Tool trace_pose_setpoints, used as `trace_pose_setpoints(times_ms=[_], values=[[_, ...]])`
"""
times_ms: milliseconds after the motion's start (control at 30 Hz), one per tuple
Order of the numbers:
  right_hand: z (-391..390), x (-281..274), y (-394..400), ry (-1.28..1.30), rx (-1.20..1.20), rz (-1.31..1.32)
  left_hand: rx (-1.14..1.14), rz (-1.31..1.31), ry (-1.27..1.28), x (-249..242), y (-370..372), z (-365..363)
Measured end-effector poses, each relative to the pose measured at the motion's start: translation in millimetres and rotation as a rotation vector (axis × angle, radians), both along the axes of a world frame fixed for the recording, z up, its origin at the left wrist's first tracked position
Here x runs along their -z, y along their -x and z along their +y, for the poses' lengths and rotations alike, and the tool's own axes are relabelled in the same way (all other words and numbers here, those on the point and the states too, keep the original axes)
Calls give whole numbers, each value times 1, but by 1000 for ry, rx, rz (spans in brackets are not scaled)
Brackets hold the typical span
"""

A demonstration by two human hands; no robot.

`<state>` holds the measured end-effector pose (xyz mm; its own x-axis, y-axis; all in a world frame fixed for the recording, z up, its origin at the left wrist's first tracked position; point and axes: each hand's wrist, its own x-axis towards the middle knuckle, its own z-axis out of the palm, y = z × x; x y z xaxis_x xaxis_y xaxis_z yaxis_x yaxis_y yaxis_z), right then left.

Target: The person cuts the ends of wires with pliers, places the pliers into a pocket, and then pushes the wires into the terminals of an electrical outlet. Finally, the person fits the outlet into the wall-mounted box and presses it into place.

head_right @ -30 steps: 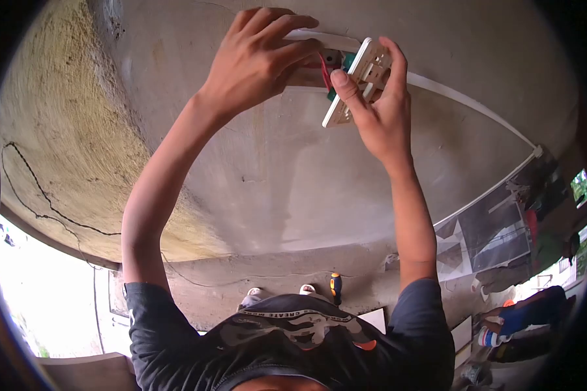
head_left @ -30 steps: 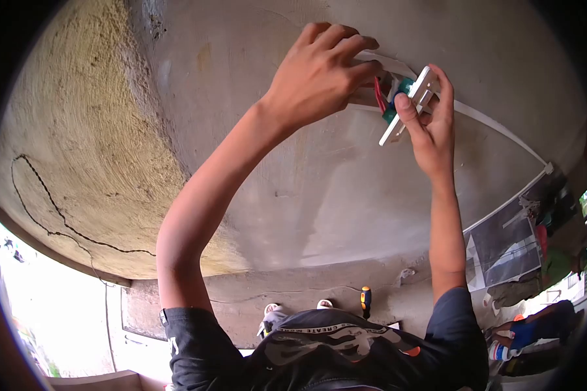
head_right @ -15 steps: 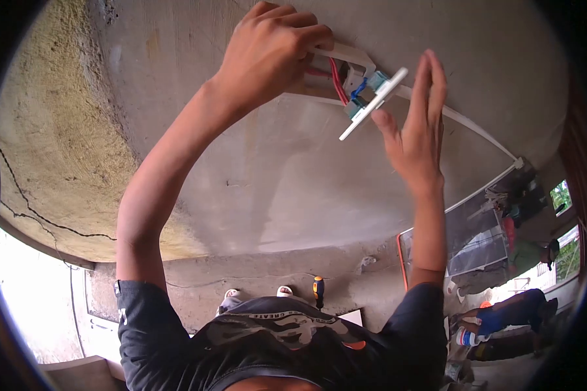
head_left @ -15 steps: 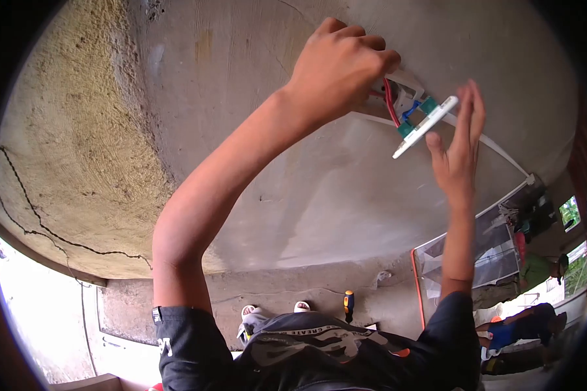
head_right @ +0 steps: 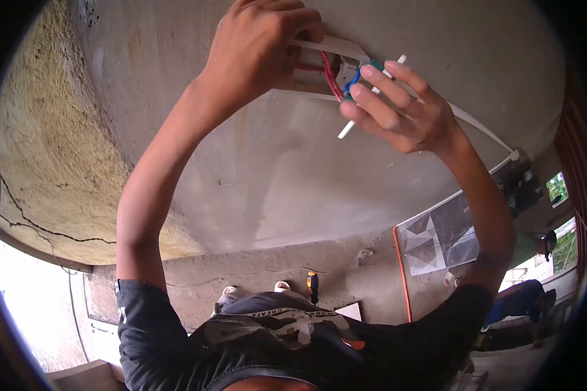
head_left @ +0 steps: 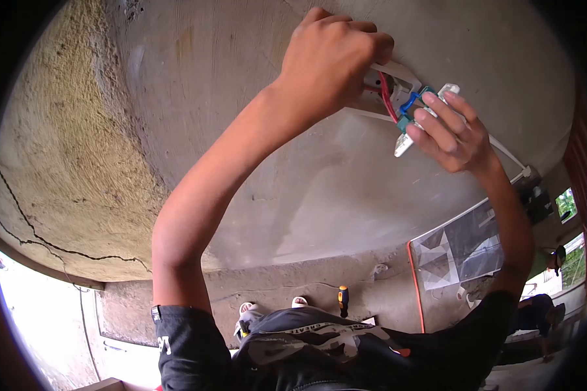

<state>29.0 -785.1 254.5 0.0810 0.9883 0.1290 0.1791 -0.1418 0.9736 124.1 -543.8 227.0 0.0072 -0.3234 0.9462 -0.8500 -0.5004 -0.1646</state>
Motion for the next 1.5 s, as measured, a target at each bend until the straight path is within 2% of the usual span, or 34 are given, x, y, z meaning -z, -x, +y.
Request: trace_pose_setpoints(times_ms=[67,300,400,467,500,567,600,633,700,1033,1333,1500], values=[[5,-2,-7,-92,-249,155,23,0,22,0,1,1],[14,22,-4,-350,-175,266,73,32,-5,5,-5,8],[17,30,-4,-470,-166,298,206,26,-22,12,-9,13],[18,34,-5,-508,-177,319,270,-88,141,18,-9,10],[17,36,-5,-511,-179,318,269,-88,138,21,-6,10],[14,39,-6,-498,-213,278,-17,-322,246,30,5,10],[12,39,-7,-503,-216,270,-70,-370,263,34,9,5],[10,40,-9,-478,-207,222,-120,-265,233,41,16,1],[6,41,-10,-462,-190,175,-168,-238,224,46,14,-7],[15,45,-1,-481,-165,191,-230,-356,301,61,-3,-9],[11,48,4,-465,-183,210,-215,-232,336,60,5,-3],[12,51,-1,-430,-209,179,-252,-292,319,58,1,-1]])
